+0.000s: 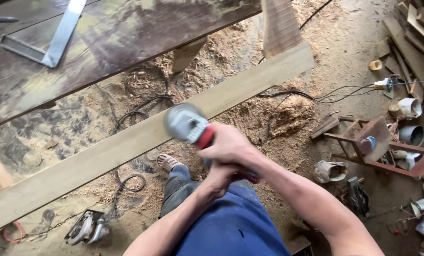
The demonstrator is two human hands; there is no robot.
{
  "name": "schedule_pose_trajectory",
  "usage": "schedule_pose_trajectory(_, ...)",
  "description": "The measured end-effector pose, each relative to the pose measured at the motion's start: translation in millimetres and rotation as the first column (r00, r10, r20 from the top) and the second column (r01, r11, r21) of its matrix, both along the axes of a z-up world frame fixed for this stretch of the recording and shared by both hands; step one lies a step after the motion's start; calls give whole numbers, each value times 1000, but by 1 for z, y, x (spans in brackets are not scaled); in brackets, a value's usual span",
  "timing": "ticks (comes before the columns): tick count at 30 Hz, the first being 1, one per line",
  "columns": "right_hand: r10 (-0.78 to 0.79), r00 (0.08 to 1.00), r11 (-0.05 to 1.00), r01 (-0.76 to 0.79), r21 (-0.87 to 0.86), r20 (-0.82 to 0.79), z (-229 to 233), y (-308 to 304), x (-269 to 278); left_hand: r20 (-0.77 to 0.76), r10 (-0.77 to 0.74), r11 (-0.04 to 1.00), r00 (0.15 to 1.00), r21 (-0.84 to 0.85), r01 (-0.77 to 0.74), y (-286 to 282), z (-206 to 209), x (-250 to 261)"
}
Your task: Measuring, marking, and sanding wooden boards to prepare them for assembly
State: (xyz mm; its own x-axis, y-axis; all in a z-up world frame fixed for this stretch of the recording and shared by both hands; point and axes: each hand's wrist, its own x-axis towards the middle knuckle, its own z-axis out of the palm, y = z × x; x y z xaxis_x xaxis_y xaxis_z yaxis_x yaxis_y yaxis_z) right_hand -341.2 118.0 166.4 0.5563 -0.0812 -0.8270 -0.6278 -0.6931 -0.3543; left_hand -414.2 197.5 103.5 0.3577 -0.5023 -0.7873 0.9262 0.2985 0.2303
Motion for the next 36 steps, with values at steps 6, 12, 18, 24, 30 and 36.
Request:
schedule_pose_trajectory(6, -360, 930, 928, 365, -69, 74, -22, -135, -35, 8, -207, 969, 978, -134, 206, -121, -16, -15)
schedule_pose_trajectory(12, -543, 820, 821, 563, -90, 182, -16, -242, -48, 123, -401, 903, 908, -117, 414, -230, -20, -15)
schedule_pose_trajectory(18, -609, 772, 775, 628, -70, 183, -28, -318, -44, 345, -490, 821, 801, -126, 557, -297, -49, -13)
schedule_pose_trajectory(24, -441, 873, 870, 473, -139, 208, -23, -268, -17, 449, -348, 834, 823, -254, 490, -242, -42, 16)
schedule_pose_trajectory(30, -234, 963, 956, 253, -151, 135, -11, -126, 13, 353, -220, 882, 910, -326, 340, -117, -49, 16)
schedule_pose_trajectory(36, 23, 997, 984, -11, -180, 67, -8, 58, 22, 339, -87, 910, 937, -355, 213, 41, -84, -7)
